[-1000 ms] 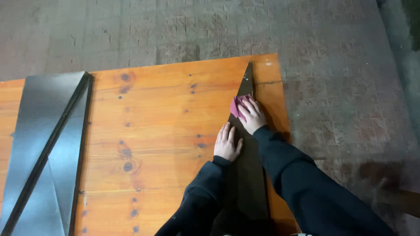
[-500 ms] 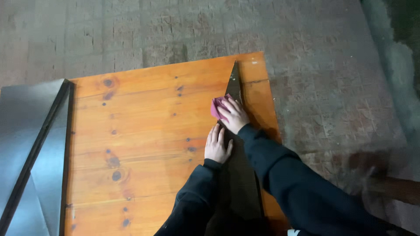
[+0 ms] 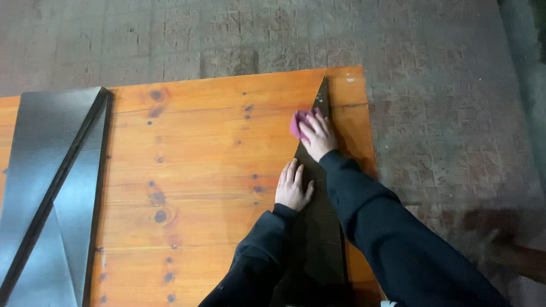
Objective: The person wipes a dark triangular wooden piece on a workbench using a pink cloth. They then pick up a second dark triangular piece, place it next to the first, and continue wiping the surface.
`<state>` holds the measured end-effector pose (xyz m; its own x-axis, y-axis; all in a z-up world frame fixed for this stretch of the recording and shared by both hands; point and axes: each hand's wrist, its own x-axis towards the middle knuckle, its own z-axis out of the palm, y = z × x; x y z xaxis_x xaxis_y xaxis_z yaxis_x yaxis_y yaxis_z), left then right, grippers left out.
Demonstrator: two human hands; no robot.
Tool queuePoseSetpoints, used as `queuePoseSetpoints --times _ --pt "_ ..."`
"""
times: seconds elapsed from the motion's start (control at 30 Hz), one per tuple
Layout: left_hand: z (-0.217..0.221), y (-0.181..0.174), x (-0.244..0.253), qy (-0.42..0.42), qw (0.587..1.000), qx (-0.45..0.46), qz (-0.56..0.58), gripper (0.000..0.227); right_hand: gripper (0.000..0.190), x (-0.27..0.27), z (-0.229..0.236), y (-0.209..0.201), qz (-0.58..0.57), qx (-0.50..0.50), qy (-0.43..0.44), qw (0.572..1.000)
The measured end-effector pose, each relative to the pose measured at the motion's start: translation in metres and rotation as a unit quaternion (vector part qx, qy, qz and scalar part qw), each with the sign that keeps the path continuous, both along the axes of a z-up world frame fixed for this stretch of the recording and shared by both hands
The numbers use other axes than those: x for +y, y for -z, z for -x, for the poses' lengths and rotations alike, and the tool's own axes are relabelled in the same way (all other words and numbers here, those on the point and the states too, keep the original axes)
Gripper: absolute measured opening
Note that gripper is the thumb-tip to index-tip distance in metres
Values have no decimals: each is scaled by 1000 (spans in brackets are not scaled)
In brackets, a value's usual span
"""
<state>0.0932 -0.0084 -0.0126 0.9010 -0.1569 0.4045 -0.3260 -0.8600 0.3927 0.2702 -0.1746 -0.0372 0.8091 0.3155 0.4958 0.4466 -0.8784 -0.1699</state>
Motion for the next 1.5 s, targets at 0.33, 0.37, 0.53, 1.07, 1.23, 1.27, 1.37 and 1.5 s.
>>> queuePoseSetpoints --times 0.33,0.37,0.53,1.07,1.23,1.27,1.37,1.5 --pt "-1 -1 2 3 1000 30 8 67 61 -17 0 2 13 67 -55 996" --pt "3 1 1 0 1000 20 6 66 63 -19 1 -1 18 72 -41 996" --pt "1 -6 0 -4 999 33 5 66 62 -15 -16 15 -10 35 -22 999" --pt "-94 18 -14 24 1000 14 11 64 62 -31 -8 35 -59 13 -6 998" --pt "-90 10 -14 26 999 11 19 67 60 -31 -37 38 -69 -1 -11 998" --pt "-91 7 -14 30 999 14 21 68 59 -32 -44 40 -65 10 -10 998" --pt "-90 4 -13 37 999 28 21 68 59 -31 -62 31 -76 29 -2 997" --pt "-91 8 -12 45 999 22 21 65 46 -28 -92 15 -70 77 22 994"
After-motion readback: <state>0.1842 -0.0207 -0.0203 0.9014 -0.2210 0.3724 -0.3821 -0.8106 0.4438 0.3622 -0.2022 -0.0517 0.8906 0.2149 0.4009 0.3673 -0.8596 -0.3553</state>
